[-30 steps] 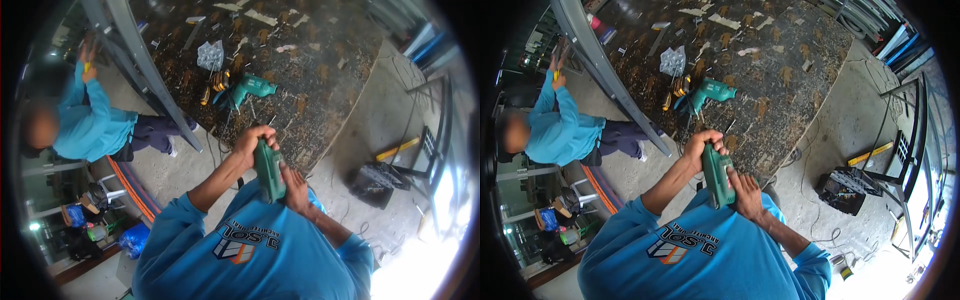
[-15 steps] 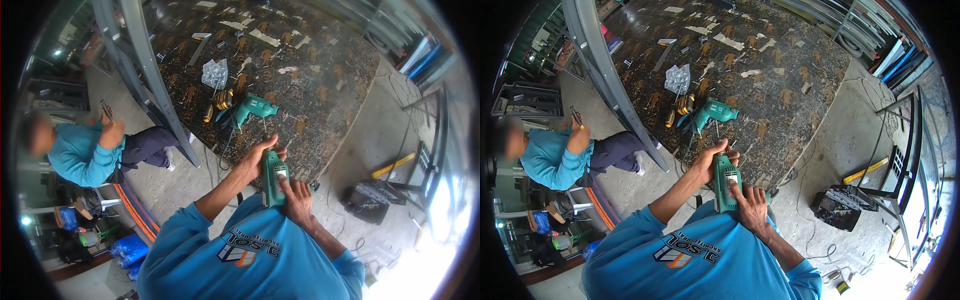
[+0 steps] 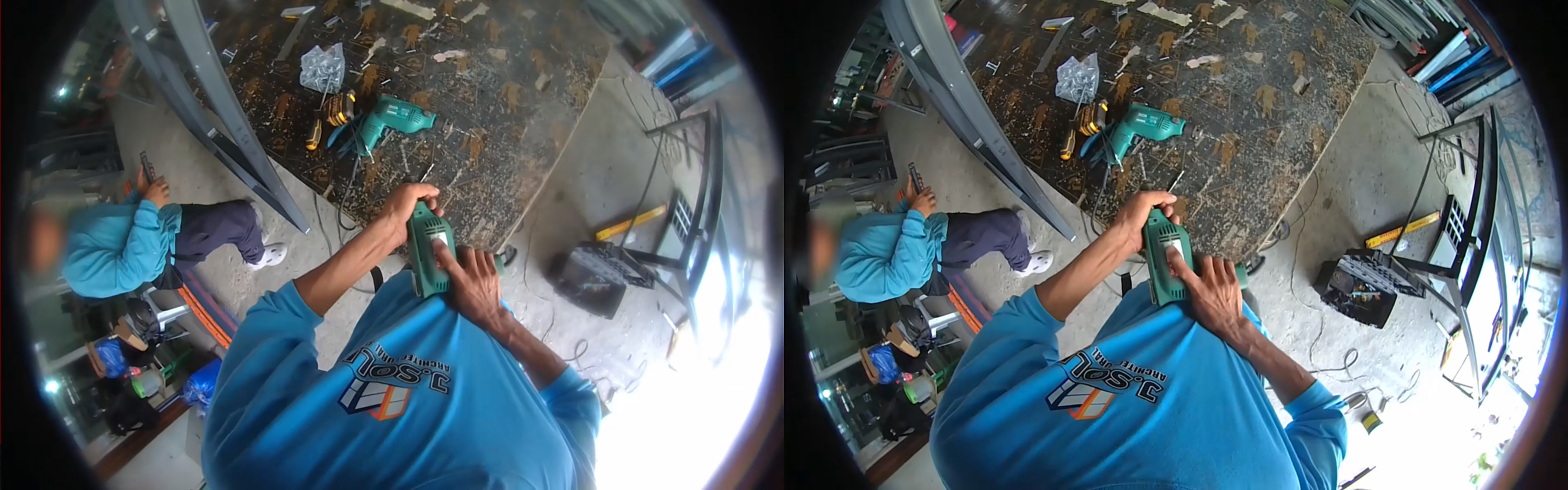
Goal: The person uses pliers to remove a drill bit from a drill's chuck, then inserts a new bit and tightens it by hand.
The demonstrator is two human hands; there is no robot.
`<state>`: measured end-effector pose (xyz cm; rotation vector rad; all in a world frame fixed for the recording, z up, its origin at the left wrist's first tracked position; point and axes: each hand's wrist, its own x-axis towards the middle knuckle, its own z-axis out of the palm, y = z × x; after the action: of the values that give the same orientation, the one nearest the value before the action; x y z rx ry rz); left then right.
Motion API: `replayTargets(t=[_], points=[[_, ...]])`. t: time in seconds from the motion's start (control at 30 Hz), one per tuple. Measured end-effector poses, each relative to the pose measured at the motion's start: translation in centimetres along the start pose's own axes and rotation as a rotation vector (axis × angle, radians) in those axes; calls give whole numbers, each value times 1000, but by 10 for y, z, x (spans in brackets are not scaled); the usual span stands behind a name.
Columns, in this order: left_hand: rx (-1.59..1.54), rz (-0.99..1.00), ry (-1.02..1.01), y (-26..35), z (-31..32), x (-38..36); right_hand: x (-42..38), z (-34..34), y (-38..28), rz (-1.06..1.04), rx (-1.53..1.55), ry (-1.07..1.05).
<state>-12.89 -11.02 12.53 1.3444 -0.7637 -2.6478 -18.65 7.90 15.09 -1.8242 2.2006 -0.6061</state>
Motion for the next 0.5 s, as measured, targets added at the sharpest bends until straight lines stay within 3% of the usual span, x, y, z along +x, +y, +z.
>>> replayTargets(t=[0.13, 0.23, 0.27, 0.33, 0.4, 0.43, 0.47, 0.5], points=[[-63, -158, -154, -12, -25, 39, 5, 4, 3, 112, 88, -112], [-47, -138, -137, -35, -24, 62, -3, 30, 18, 189, -17, -81], [39, 41, -58, -47, -31, 74, -8, 36, 25, 208, -78, -59], [714, 438, 308, -55, -48, 95, -15, 47, 41, 219, -138, 30], [1126, 855, 596, -55, -52, 101, -22, 71, 56, 304, -240, 39], [1254, 891, 675, -52, -46, 110, -24, 92, 71, 272, -232, 137], [1299, 1068, 667, -59, -60, 134, -22, 93, 70, 337, -205, 56], [1429, 1137, 660, -71, -90, 172, -24, 110, 78, 275, -224, 128]])
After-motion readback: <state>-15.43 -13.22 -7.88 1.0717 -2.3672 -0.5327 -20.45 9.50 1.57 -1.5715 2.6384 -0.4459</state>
